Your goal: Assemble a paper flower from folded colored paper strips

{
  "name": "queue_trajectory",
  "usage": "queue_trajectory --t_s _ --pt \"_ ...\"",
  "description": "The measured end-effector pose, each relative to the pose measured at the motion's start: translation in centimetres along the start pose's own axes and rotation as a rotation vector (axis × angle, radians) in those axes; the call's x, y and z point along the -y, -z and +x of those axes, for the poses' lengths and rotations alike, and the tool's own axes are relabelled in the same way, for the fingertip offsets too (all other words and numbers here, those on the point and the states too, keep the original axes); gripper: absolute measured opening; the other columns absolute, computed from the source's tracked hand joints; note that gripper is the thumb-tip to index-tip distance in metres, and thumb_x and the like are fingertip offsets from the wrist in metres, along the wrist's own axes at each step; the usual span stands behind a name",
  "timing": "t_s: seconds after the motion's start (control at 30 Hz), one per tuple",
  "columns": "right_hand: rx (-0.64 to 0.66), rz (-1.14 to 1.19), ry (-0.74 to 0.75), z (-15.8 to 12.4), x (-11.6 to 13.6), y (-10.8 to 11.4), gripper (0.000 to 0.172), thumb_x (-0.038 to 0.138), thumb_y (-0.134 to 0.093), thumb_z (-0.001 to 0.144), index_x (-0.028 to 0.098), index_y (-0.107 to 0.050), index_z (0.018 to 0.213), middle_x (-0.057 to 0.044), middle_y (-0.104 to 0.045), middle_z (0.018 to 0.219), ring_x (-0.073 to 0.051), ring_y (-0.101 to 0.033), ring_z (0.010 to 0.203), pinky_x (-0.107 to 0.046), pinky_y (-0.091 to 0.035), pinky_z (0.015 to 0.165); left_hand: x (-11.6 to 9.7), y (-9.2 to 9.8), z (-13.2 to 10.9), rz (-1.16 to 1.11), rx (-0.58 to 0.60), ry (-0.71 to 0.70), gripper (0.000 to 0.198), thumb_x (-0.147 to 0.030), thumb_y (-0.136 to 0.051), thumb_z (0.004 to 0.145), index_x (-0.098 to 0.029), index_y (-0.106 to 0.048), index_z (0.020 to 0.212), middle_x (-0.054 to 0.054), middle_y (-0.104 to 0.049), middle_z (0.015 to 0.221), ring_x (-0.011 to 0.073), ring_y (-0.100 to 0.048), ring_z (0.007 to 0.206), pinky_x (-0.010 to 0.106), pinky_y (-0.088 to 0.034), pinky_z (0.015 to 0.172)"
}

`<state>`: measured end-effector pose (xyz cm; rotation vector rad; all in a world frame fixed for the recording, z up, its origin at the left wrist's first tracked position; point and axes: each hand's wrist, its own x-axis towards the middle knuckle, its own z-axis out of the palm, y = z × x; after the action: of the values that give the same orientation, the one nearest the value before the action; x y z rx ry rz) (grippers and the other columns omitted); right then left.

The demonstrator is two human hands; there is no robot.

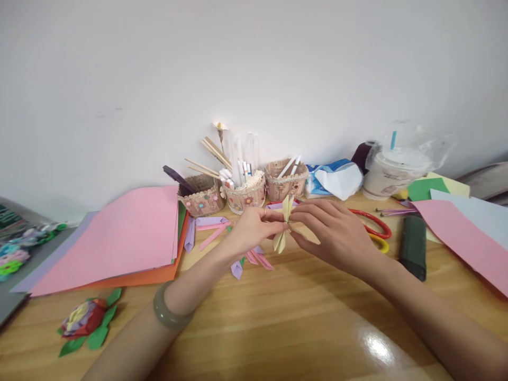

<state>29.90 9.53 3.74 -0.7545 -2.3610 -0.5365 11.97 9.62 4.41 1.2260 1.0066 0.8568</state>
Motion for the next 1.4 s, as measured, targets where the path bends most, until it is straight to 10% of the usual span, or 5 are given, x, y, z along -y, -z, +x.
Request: queue_trajectory --t_s 0.43,0.9,1.4 --pt "0.223 0.363 -0.125 -1.3 -1.5 -0.4 0.028 0.018 -0.039 0.089 0.015 -0.055 0.112 -0.013 -0.069 0.095 -0.024 -0.066 0.081 -0.035 -0.05 0.063 -0.2 0.3 0.2 0.165 -0.06 0.003 0.018 -0.018 -0.065 0.064 -0.015 -0.073 0.08 0.0 -0.067 0.067 0.0089 -0.052 0.06 0.021 -0.038 0.059" --pt "0.137 0.782 -0.479 0.4 -0.2 0.6 0.019 0.031 -0.053 0.085 0.02 -0.064 0.095 -0.005 -0.07 0.09 -0.018 -0.064 0.078 -0.03 -0.05 0.067 -0.5 -0.5 -0.5 0.009 -0.058 -0.032 0.022 -0.026 -0.055 0.075 -0.016 -0.072 0.085 0.002 -0.069 0.074 0.0126 -0.058 0.073 0.025 -0.043 0.074" --pt "0.048 0.858 -0.62 0.4 0.3 0.1 0.015 0.032 -0.045 0.088 0.019 -0.052 0.084 0.001 -0.055 0.062 -0.013 -0.052 0.057 -0.025 -0.039 0.054 -0.8 -0.9 -0.9 -0.064 0.039 0.112 0.023 -0.029 -0.057 0.073 -0.011 -0.062 0.06 0.002 -0.056 0.06 0.0072 -0.048 0.053 0.019 -0.043 0.053"
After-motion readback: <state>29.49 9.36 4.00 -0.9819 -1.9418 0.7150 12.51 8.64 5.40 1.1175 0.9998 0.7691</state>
